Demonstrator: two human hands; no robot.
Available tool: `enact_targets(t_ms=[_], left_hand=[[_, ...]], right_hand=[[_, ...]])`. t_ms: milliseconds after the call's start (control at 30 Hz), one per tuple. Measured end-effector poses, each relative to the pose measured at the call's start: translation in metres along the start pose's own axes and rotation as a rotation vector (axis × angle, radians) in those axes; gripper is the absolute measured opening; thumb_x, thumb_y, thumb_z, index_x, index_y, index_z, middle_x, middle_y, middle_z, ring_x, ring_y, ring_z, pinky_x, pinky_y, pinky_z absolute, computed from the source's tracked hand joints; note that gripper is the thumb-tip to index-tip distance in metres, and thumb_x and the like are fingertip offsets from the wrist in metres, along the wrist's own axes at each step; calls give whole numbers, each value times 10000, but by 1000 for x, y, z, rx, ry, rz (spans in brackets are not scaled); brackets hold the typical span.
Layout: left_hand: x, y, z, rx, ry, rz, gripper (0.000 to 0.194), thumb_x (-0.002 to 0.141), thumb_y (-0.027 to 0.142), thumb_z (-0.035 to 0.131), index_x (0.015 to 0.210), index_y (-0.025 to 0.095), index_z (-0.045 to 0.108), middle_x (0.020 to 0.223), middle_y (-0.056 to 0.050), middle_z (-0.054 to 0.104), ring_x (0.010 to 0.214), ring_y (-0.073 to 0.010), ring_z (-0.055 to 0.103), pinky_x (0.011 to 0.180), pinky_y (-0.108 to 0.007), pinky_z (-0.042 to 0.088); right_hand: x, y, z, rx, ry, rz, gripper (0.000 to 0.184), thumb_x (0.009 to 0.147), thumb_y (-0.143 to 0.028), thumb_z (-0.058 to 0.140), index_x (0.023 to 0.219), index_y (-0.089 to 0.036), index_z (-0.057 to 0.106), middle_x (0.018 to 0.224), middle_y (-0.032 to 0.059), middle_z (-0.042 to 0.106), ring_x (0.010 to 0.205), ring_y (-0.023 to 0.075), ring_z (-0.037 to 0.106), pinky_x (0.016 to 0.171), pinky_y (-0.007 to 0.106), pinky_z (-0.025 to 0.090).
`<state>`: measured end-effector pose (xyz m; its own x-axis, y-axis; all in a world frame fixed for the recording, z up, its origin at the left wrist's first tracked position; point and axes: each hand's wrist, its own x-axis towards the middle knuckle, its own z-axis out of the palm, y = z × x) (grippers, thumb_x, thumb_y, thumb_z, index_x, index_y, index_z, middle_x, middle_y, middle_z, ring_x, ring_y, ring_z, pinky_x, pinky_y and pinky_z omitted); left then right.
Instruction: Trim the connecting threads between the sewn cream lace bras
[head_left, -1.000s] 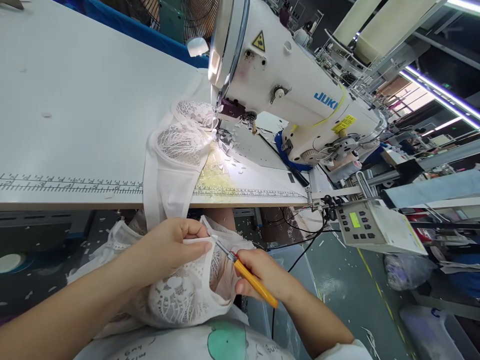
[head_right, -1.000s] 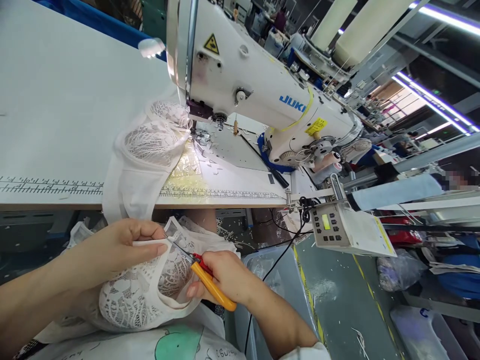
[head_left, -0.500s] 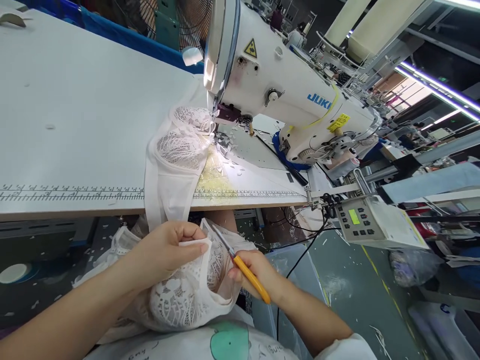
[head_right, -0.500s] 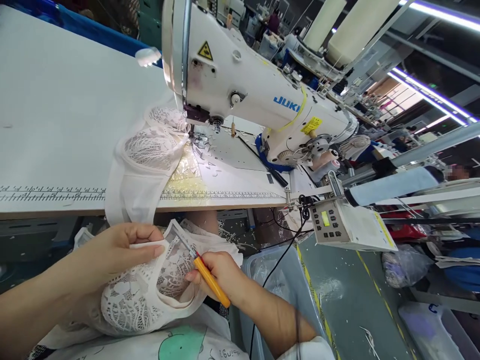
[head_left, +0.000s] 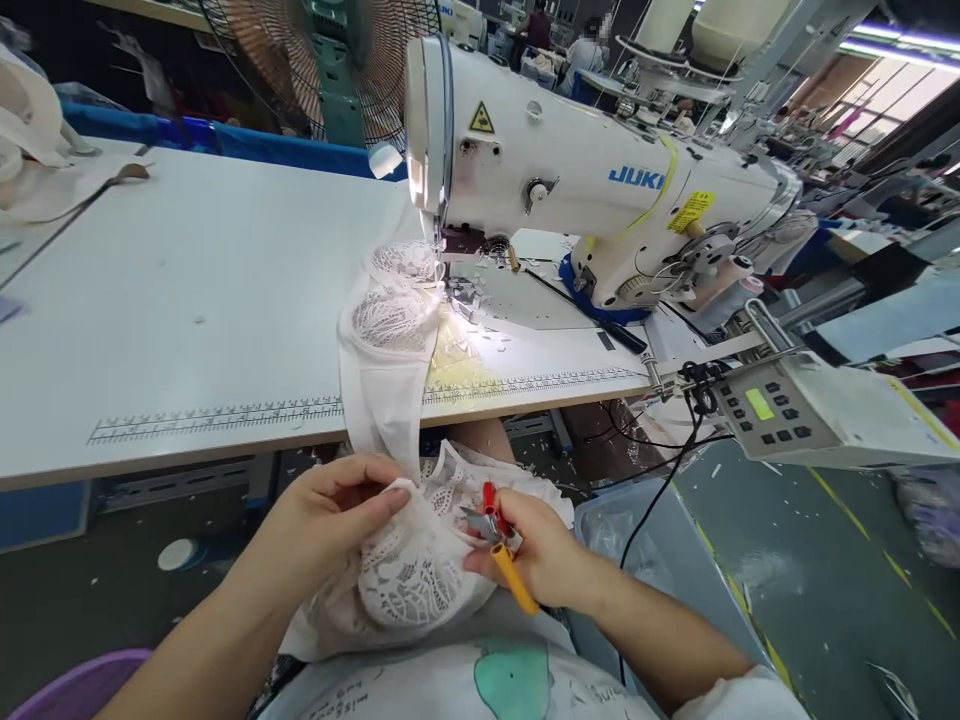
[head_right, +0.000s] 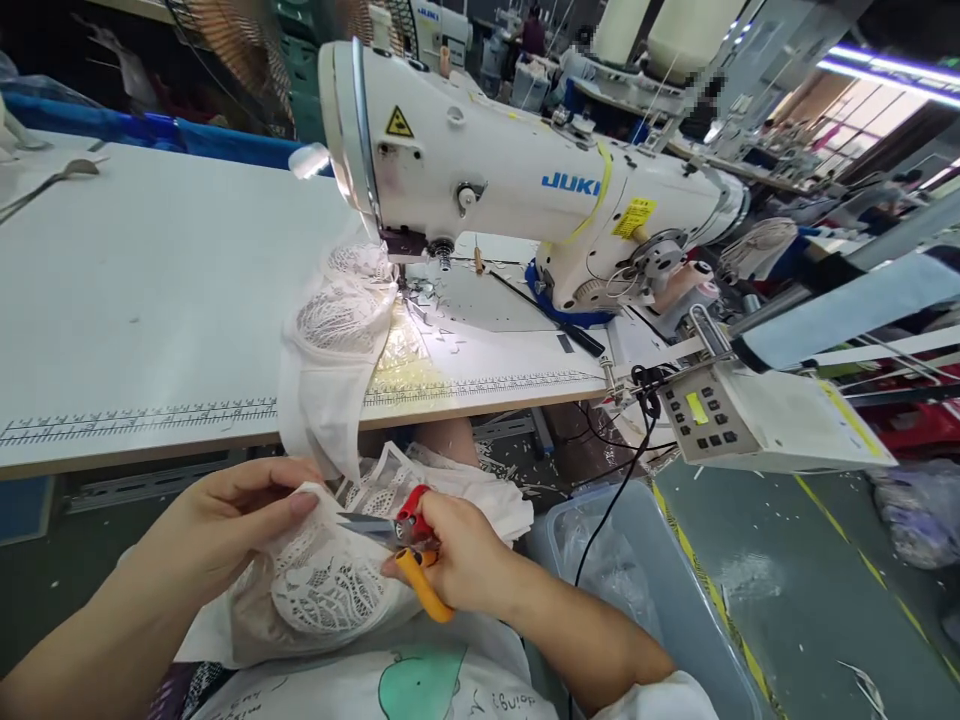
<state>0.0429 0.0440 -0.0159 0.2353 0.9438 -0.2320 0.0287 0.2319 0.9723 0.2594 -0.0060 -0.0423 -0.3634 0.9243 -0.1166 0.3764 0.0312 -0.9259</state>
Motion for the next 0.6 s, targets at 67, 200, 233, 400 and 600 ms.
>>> enact_targets(t_ms=[67, 200, 233, 400, 600], left_hand=[[-3, -2, -5, -31, 47, -17, 159, 562, 333, 799, 622, 225, 699, 655, -5, 654, 583, -120, 550, 493, -175, 460], [-9, -4, -14, -119, 152, -53, 201, 502, 298, 833, 620, 203, 701, 655, -4, 665, 584, -119, 572, 490, -173, 474], [-10, -5, -15, -138, 196, -69, 220, 479, 292, 841, 618, 200, 698, 656, 0, 667, 580, -117, 575, 483, -169, 475], [-15, -3, -11, -127, 422, -102, 266, 425, 229, 838, 636, 186, 683, 679, 29, 679, 592, -108, 582, 469, -147, 481], [-18, 6, -13, -45, 427, -87, 161, 516, 199, 781, 608, 217, 650, 712, 64, 682, 698, -122, 611, 572, -172, 513]], right_hand=[[0, 0, -2, -57, -18, -12, 326, 728, -464, 599, 726, -198, 411, 695, 2, 498, 593, 118, 434, 512, 226, 380], [-1, 2, -11, -206, -29, -115, 267, 760, -369, 556, 676, -204, 364, 630, -20, 447, 548, 105, 391, 494, 213, 331], [-1, 3, -14, -232, -33, -141, 256, 761, -342, 553, 668, -205, 358, 615, -27, 429, 540, 101, 378, 490, 209, 319], [-5, 17, -24, -331, -80, -181, 200, 673, -178, 569, 666, -199, 370, 630, -31, 430, 554, 96, 367, 498, 206, 293], [-15, 25, -39, -325, -56, -164, 105, 712, -204, 542, 702, -188, 439, 658, -10, 485, 598, 112, 411, 545, 226, 339]])
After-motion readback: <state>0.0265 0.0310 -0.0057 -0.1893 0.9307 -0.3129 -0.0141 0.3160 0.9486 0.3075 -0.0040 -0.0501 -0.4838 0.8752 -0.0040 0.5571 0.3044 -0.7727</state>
